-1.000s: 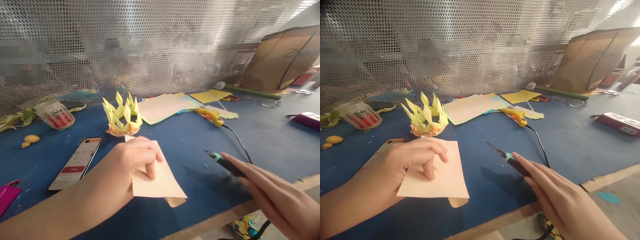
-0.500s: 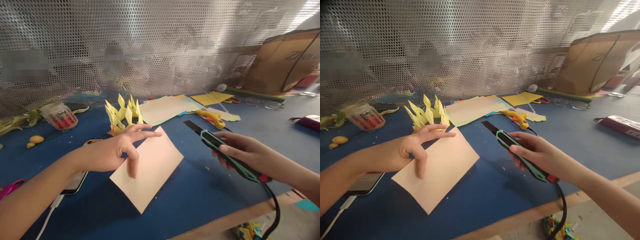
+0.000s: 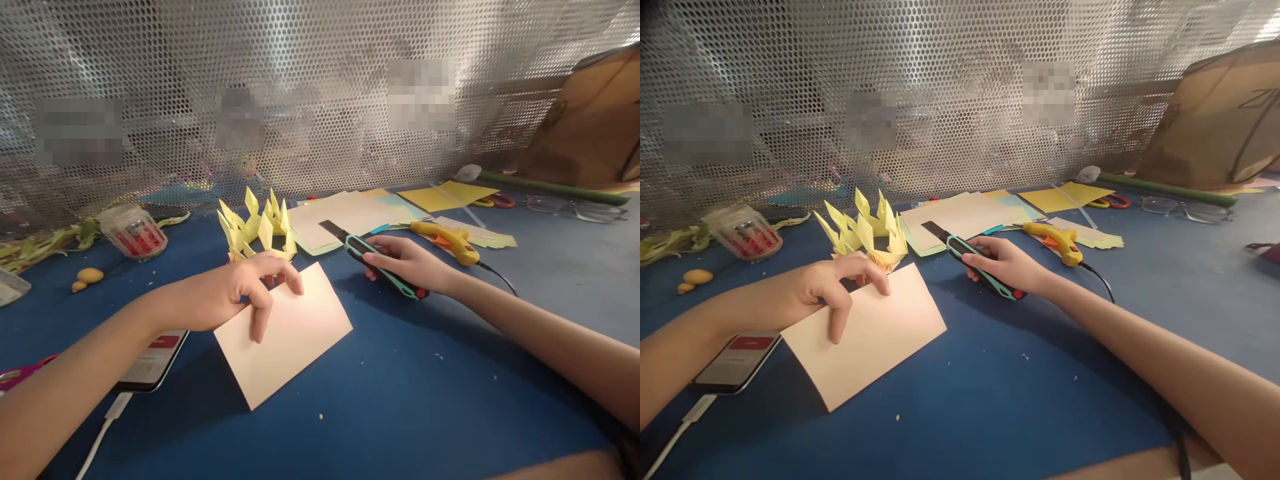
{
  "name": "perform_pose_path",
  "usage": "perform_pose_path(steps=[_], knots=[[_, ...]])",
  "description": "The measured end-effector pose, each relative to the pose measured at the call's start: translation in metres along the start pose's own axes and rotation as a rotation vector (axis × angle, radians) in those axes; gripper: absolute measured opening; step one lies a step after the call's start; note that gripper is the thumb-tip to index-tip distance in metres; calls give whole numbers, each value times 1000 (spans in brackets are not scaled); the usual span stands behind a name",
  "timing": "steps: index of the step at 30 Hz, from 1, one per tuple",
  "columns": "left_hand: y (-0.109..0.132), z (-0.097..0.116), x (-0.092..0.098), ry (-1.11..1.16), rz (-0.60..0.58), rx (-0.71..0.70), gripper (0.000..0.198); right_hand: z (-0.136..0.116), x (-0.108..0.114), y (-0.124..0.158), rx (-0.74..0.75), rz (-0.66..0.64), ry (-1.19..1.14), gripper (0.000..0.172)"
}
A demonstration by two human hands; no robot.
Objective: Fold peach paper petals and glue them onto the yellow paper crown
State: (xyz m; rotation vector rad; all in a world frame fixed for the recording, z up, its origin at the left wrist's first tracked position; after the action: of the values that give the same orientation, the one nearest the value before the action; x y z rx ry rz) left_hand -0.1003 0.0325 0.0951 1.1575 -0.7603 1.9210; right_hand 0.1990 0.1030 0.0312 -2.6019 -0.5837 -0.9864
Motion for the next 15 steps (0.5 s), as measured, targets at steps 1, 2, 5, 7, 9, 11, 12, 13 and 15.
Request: perform_pose_path(steps=[1,2,5,7,9,11,12,13,15], knots=[[0,0,0,13,13,-5,49,1,4,2,26,28,61,44],[-1,0,0,27,19,-9,49,2,8,4,55,60,122,43],[-2,5,-2,45,15,-26,51,0,17,9,138,111,256,37],[-3,10,-2,56,22,-45,53,-2,18,11,219,91,337,34],[-4,13,-2,59,39,-49,55,-3,16,13,311,43,426,34],[-3,12,-1,77,41,-46,56,-4,11,17,381,-26,502,35],[-3,10,-1,98,40,-48,55,-4,9,19,401,-58,521,35],[-2,8,0,126,40,-53,53,-4,6,21,419,-86,533,35],[-2,4,0,187,49,-66,48,-5,3,25,444,-129,541,33]])
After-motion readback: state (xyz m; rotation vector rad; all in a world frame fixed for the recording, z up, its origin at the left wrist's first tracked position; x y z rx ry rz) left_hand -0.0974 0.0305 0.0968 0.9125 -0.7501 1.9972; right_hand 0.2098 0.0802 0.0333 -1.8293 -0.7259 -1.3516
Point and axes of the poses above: each hand's wrist, its own y-axis away from the middle knuckle, its own x-axis out of the back of the hand, z = x × y, the point moved 2 cm from there along -y, towards the middle knuckle, and after that the axes turned 2 degrees about y, right-handed, at the moved point
